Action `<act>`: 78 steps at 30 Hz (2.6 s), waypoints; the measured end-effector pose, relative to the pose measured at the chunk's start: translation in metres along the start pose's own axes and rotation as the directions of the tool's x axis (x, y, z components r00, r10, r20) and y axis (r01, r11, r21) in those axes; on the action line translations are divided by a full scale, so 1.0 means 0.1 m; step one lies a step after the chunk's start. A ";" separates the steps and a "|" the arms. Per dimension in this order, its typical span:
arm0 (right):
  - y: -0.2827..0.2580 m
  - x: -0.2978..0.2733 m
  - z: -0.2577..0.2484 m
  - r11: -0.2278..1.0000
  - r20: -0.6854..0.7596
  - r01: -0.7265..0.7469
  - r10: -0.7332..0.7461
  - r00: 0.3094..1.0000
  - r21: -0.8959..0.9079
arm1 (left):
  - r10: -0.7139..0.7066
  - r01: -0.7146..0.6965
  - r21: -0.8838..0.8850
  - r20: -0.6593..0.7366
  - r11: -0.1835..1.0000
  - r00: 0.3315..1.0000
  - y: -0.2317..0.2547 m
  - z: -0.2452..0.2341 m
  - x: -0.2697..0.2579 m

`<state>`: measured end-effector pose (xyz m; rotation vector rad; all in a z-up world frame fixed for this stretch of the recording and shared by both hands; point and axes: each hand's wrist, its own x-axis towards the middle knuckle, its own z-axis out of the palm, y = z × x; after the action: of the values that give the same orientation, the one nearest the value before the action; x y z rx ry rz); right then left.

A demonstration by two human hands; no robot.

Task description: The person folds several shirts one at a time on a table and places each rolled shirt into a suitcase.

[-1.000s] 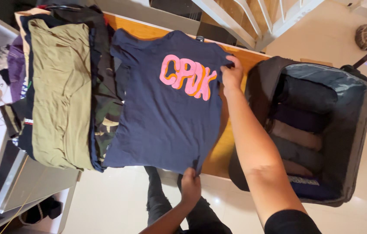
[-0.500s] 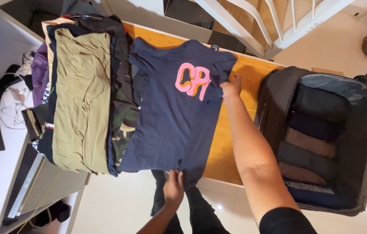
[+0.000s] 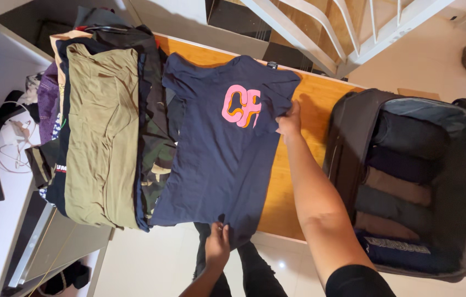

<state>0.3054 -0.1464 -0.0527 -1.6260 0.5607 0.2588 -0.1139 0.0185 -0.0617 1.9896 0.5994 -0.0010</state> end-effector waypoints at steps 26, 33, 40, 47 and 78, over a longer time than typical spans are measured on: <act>0.16 -0.16 -0.08 0.064 0.359 0.361 -0.045 0.932 -0.930 | 0.273 -0.682 0.497 0.663 0.536 0.698 0.70 0.34 0.22; -0.03 -0.03 -0.66 -0.010 0.233 0.234 0.059 0.971 -0.972 | 0.170 -0.668 0.478 0.727 0.570 0.665 1.08 0.85 0.04; -0.01 -0.02 -0.75 -0.028 0.228 0.226 -0.059 0.972 -0.974 | 0.101 -0.657 0.470 0.764 0.590 0.638 1.25 0.91 0.08; -0.04 -0.30 0.34 0.203 0.547 0.703 -0.497 0.673 -0.681 | 0.309 -0.422 0.582 0.288 0.695 0.906 0.85 -0.05 0.73; -0.49 0.38 1.51 0.661 -0.066 0.166 -0.312 0.948 -0.732 | 0.051 -0.151 0.330 0.293 0.932 0.955 0.26 -0.56 0.71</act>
<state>0.3860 -0.0048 -0.0495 -2.5041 0.3854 0.1260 -0.0550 0.0854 -0.0309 2.3092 0.3240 -0.3435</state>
